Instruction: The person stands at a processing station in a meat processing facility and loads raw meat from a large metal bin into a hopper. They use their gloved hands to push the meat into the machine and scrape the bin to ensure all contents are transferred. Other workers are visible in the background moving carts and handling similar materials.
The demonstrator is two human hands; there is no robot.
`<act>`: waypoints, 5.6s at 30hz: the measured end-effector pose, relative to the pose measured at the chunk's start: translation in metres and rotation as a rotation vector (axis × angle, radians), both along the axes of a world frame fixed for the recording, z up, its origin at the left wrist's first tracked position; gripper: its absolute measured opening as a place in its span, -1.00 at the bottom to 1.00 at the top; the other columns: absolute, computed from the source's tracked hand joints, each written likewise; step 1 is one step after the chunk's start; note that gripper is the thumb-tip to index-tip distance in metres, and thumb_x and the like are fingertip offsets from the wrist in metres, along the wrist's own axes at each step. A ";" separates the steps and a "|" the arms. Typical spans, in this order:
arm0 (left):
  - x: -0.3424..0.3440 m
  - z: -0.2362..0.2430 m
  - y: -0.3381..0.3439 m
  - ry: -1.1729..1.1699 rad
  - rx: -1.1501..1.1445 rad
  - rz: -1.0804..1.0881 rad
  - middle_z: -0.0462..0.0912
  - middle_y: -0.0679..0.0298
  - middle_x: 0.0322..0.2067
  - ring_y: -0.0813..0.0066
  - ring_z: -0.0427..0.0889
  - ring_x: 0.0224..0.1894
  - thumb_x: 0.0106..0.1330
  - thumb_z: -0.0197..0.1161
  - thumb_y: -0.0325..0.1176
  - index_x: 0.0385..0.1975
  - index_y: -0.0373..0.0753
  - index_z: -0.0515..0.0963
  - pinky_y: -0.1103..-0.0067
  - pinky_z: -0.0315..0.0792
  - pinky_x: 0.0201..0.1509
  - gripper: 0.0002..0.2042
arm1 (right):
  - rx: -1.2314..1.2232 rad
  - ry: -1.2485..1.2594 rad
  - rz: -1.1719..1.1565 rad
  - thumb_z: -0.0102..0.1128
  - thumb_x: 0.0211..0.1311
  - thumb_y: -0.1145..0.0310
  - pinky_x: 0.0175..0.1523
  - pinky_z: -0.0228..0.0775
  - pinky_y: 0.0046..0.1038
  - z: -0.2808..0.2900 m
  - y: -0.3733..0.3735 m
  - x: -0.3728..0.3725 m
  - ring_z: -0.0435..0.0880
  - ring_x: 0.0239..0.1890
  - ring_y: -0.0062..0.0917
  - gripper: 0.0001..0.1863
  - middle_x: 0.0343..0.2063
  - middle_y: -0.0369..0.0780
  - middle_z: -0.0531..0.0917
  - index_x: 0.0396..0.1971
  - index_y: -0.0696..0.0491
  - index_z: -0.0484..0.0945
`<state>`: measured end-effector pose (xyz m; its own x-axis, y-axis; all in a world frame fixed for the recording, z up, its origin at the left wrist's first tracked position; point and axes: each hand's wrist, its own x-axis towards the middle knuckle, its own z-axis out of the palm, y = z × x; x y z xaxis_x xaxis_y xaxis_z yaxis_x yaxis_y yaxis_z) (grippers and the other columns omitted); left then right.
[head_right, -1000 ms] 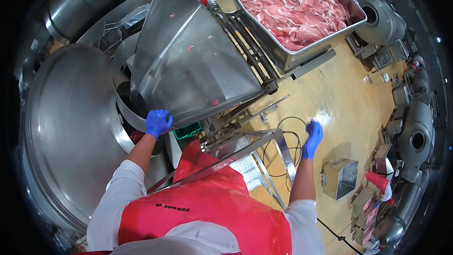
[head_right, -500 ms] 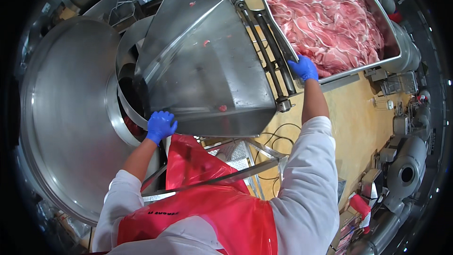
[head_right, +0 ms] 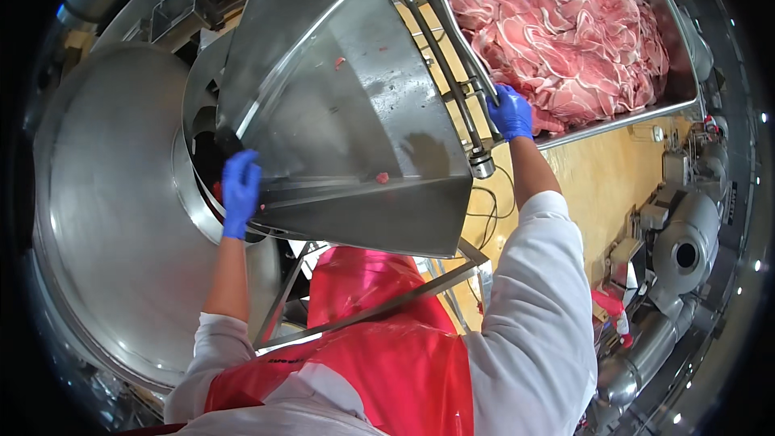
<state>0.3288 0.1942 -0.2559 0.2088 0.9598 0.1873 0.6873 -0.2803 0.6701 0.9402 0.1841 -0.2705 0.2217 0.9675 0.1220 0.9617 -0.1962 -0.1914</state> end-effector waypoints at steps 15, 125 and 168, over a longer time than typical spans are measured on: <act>-0.115 -0.060 0.068 0.238 -0.111 0.733 0.56 -0.21 0.09 -0.11 0.51 0.17 0.55 -0.08 -0.09 0.13 -0.48 0.48 0.23 0.36 0.26 -0.49 | 0.024 0.017 0.064 0.30 0.16 0.23 -0.16 0.50 -0.13 -0.011 -0.013 0.000 0.63 -0.22 -0.09 -0.54 -0.23 -0.05 0.58 0.08 -0.01 0.53; 0.048 0.163 0.084 0.140 -0.009 0.787 0.56 -0.29 0.04 -0.29 0.51 0.11 0.55 -0.16 -0.09 0.13 -0.49 0.49 0.13 0.36 0.25 -0.47 | -0.618 0.090 -0.280 -0.07 -0.07 -0.69 0.36 0.25 -0.24 0.386 0.125 0.242 0.50 0.27 -0.13 0.23 0.16 0.09 0.55 0.21 0.22 0.48; 0.120 0.208 0.081 0.214 -0.084 0.863 0.51 -0.20 0.08 -0.15 0.51 0.08 0.53 -0.10 -0.07 0.28 -0.27 0.40 0.16 0.40 0.15 -0.51 | -0.864 0.137 -0.375 -0.08 0.18 -0.53 0.29 0.30 -0.28 0.371 0.091 0.127 0.53 0.22 -0.25 0.00 0.19 0.01 0.55 0.23 0.13 0.49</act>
<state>0.4487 0.2757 -0.0477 -0.5707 0.8075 0.1492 0.7487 0.4370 0.4986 1.0677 0.2753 0.1009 0.4949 0.5740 -0.6524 0.7876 -0.6135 0.0576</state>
